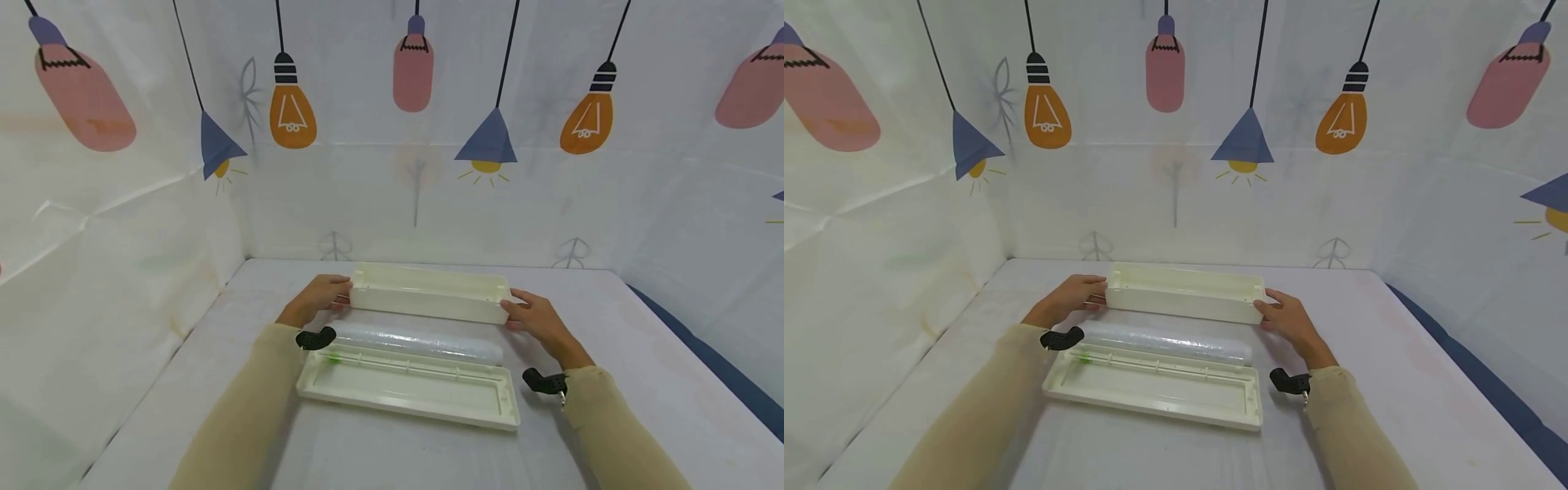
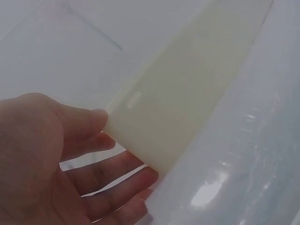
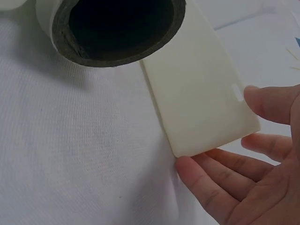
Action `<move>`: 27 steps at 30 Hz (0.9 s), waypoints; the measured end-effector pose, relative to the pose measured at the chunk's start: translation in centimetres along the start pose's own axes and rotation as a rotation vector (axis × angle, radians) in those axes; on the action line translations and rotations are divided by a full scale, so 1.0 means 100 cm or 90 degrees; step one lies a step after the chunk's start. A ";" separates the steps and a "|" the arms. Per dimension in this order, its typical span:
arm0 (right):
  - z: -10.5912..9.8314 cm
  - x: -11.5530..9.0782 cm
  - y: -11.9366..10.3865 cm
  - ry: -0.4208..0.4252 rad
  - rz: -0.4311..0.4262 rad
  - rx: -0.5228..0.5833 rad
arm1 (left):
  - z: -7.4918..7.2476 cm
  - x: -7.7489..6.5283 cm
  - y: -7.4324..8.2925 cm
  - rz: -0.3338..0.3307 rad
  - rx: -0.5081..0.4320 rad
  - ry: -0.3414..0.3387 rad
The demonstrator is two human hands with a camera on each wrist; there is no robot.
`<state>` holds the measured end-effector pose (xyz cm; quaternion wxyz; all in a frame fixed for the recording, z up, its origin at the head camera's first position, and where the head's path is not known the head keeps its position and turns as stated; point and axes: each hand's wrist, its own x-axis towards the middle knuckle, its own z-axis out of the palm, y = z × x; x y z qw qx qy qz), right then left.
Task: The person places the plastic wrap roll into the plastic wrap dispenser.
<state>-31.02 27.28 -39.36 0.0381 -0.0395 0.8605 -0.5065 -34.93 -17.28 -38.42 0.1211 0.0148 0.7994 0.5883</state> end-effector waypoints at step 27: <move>0.005 -0.002 -0.007 -0.067 -0.028 0.035 | -0.015 -0.040 -0.010 0.026 0.049 0.031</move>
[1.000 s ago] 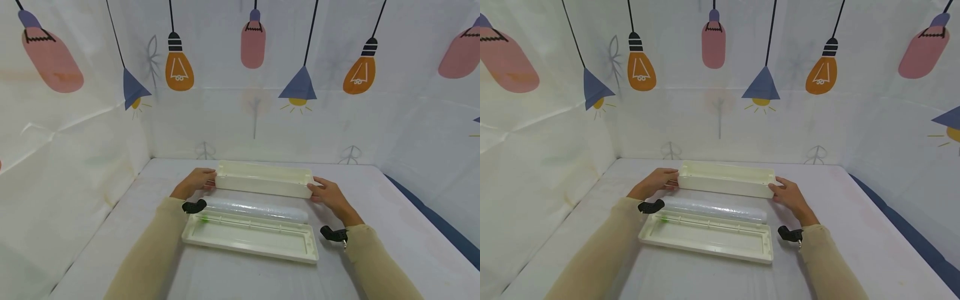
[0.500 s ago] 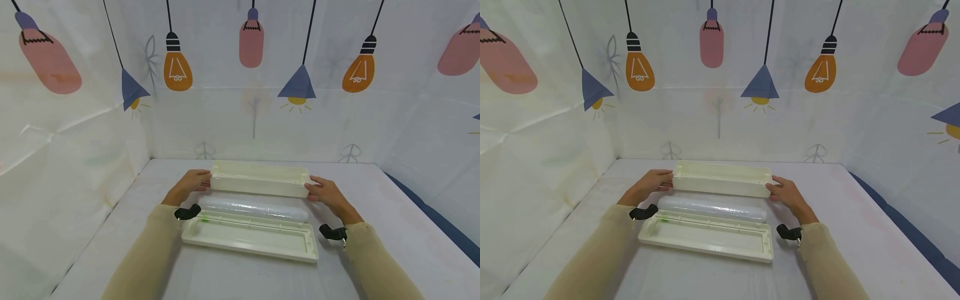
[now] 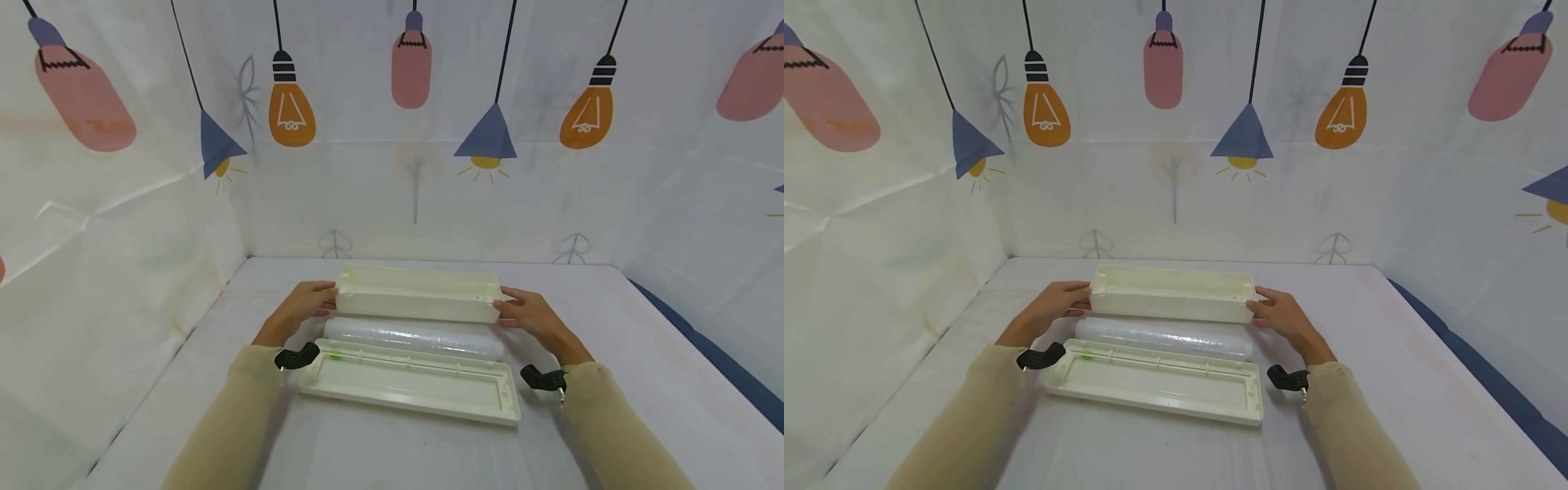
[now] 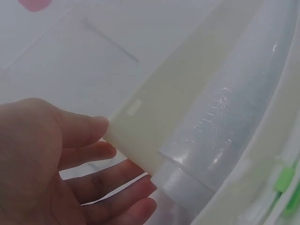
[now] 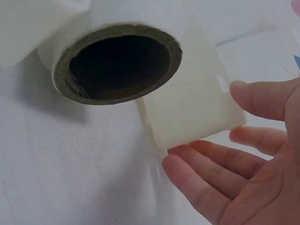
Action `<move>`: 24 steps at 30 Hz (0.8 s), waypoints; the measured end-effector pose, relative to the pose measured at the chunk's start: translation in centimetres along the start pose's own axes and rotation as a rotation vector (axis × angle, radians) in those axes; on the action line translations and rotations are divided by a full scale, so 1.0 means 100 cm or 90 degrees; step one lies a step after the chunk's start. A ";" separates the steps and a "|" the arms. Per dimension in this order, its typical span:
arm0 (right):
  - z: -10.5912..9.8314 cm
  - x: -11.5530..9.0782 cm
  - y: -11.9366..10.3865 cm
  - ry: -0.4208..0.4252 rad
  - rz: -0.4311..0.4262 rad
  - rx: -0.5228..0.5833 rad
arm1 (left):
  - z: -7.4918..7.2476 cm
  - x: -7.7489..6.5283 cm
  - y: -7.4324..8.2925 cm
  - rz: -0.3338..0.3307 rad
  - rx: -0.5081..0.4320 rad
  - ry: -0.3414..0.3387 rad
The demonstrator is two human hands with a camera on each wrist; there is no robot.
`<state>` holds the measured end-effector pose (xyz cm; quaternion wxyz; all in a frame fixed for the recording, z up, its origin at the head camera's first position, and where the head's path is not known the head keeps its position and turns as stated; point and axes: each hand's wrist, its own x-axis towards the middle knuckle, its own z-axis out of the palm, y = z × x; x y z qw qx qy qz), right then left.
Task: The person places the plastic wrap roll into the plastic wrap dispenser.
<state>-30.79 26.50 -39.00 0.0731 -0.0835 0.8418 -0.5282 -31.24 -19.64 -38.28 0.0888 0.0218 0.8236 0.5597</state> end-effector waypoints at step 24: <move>0.008 -0.003 -0.010 -0.032 0.024 -0.053 | -0.008 -0.012 -0.019 -0.029 -0.021 0.024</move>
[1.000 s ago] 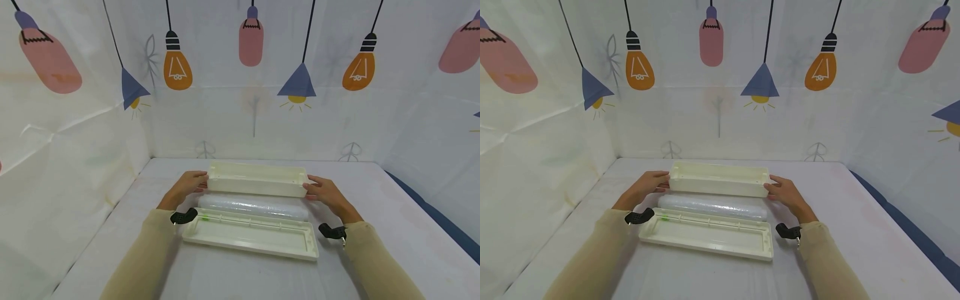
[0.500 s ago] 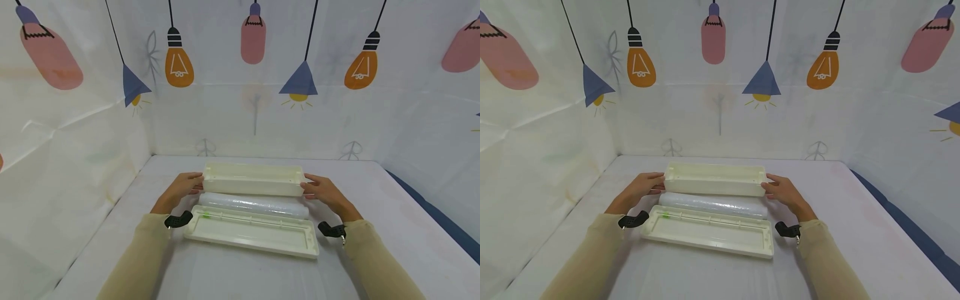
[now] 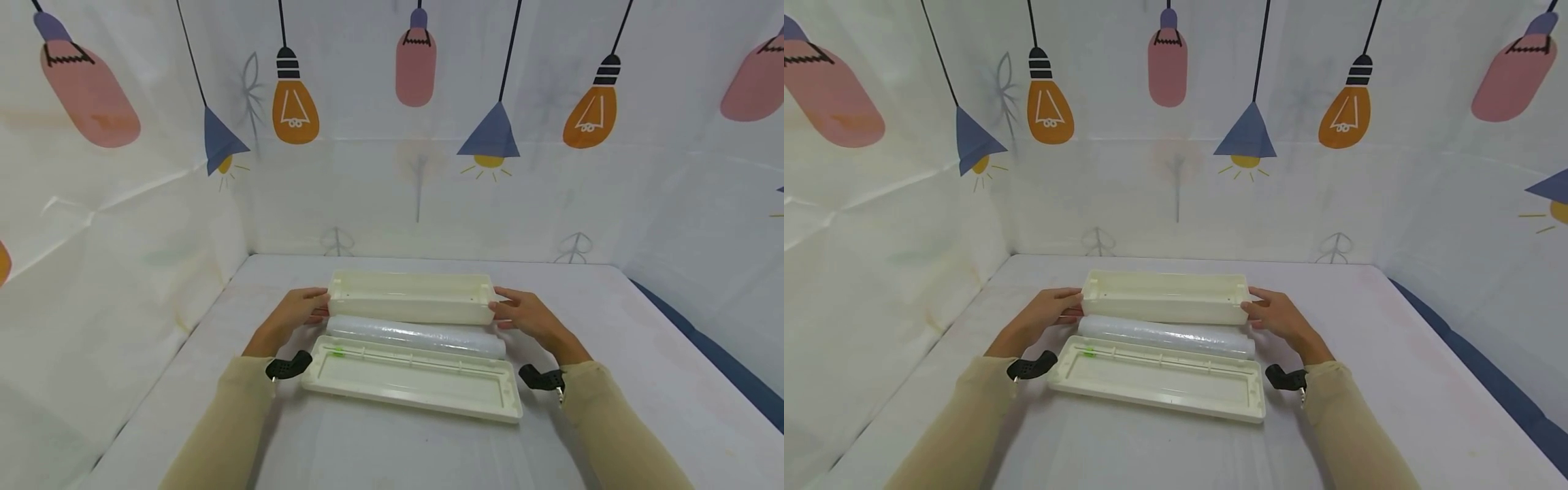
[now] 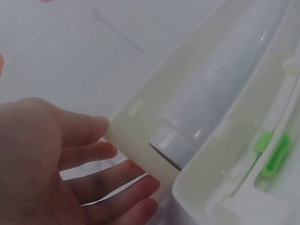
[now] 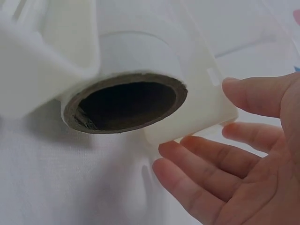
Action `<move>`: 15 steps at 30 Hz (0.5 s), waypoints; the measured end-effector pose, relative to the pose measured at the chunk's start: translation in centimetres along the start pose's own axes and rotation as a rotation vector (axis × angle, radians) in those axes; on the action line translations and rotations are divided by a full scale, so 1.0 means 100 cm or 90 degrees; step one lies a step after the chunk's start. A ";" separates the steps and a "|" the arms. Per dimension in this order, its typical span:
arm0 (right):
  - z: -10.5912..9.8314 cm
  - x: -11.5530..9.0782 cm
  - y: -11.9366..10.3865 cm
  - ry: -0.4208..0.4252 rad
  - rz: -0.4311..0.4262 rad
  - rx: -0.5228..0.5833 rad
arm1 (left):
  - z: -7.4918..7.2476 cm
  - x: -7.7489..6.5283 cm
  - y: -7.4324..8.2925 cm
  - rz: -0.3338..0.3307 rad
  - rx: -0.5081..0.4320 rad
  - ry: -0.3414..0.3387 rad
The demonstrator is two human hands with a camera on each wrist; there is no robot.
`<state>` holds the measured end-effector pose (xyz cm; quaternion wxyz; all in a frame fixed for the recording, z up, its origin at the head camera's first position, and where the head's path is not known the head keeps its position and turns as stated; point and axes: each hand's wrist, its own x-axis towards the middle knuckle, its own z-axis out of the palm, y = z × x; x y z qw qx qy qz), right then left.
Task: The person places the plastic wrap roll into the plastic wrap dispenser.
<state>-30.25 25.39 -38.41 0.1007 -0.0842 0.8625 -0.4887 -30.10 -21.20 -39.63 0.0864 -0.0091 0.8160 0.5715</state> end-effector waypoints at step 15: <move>0.001 -0.005 0.006 0.023 0.003 -0.029 | 0.005 -0.007 -0.002 0.005 0.002 0.003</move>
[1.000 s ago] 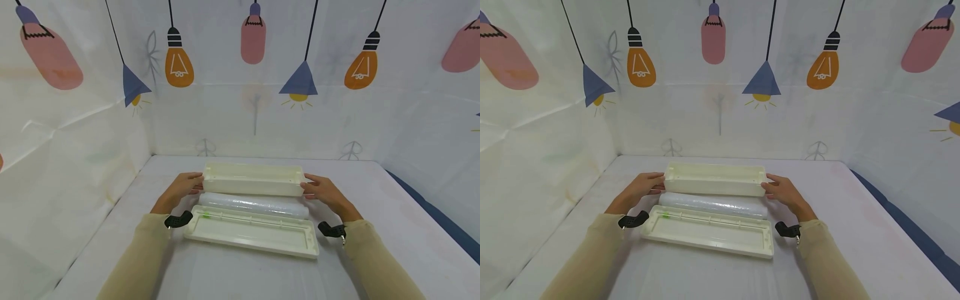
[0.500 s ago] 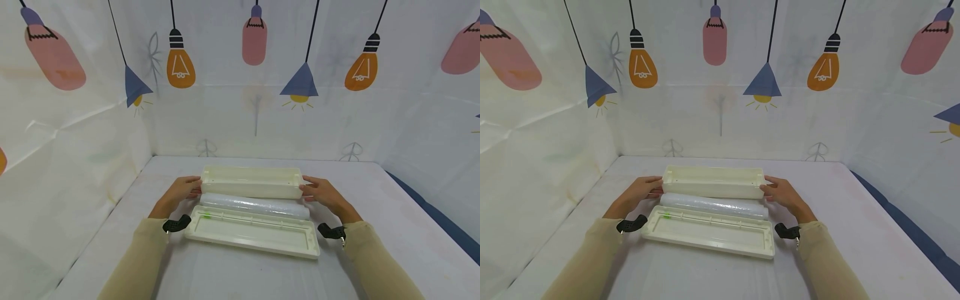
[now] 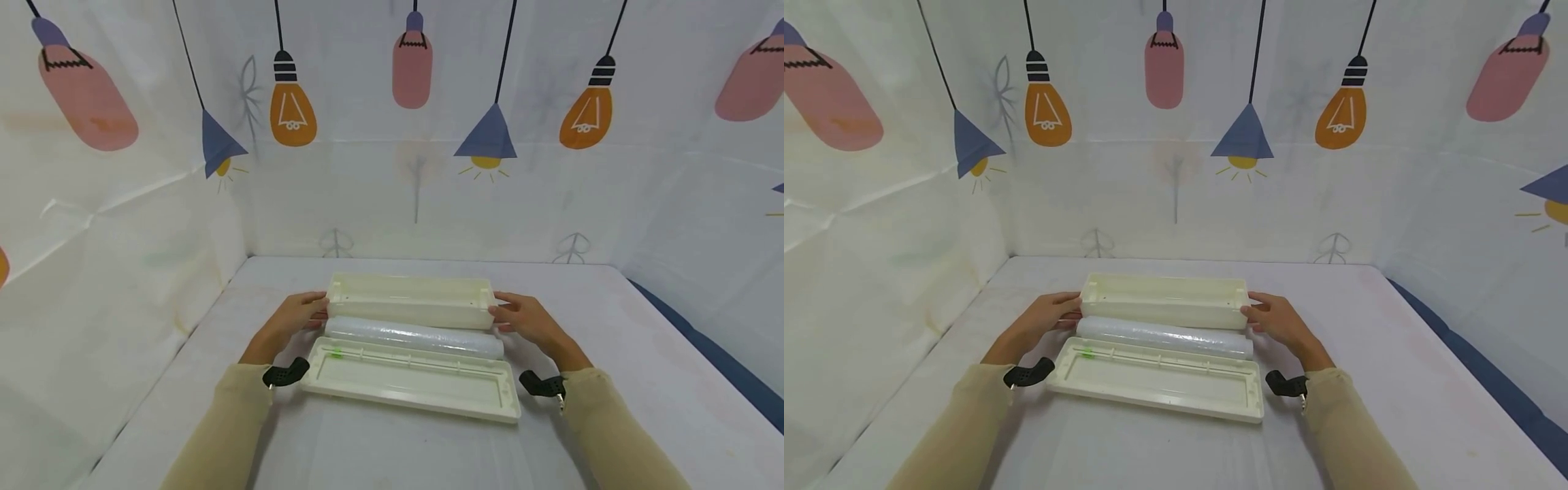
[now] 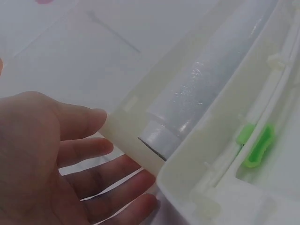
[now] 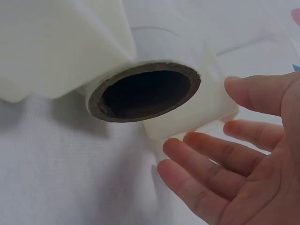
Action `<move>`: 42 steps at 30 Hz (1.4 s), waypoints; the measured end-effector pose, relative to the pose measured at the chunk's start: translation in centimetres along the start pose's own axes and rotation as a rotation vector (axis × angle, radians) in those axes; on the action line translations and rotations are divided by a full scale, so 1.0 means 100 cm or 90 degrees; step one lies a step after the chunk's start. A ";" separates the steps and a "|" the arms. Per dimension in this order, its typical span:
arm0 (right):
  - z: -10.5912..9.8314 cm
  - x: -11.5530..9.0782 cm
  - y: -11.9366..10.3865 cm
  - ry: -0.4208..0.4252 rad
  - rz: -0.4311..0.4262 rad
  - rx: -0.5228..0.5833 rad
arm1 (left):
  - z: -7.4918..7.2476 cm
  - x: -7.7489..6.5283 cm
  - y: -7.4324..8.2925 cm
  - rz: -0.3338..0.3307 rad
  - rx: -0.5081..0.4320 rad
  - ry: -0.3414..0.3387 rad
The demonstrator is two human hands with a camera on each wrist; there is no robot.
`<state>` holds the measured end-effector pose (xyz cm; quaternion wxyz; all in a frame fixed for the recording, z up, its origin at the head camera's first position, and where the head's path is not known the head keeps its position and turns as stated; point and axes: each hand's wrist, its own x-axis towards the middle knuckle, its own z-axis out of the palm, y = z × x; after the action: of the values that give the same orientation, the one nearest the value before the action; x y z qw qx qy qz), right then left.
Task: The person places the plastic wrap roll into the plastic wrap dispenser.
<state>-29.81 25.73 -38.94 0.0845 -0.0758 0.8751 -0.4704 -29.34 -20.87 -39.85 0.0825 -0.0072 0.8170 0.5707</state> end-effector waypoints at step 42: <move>0.003 -0.043 0.015 -0.059 -0.015 0.057 | 0.002 -0.041 -0.018 0.091 0.187 0.022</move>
<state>-25.67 27.19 -40.06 0.1226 -0.1039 0.8474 -0.5060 -25.10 -21.66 -40.99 0.0275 0.0530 0.8914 0.4492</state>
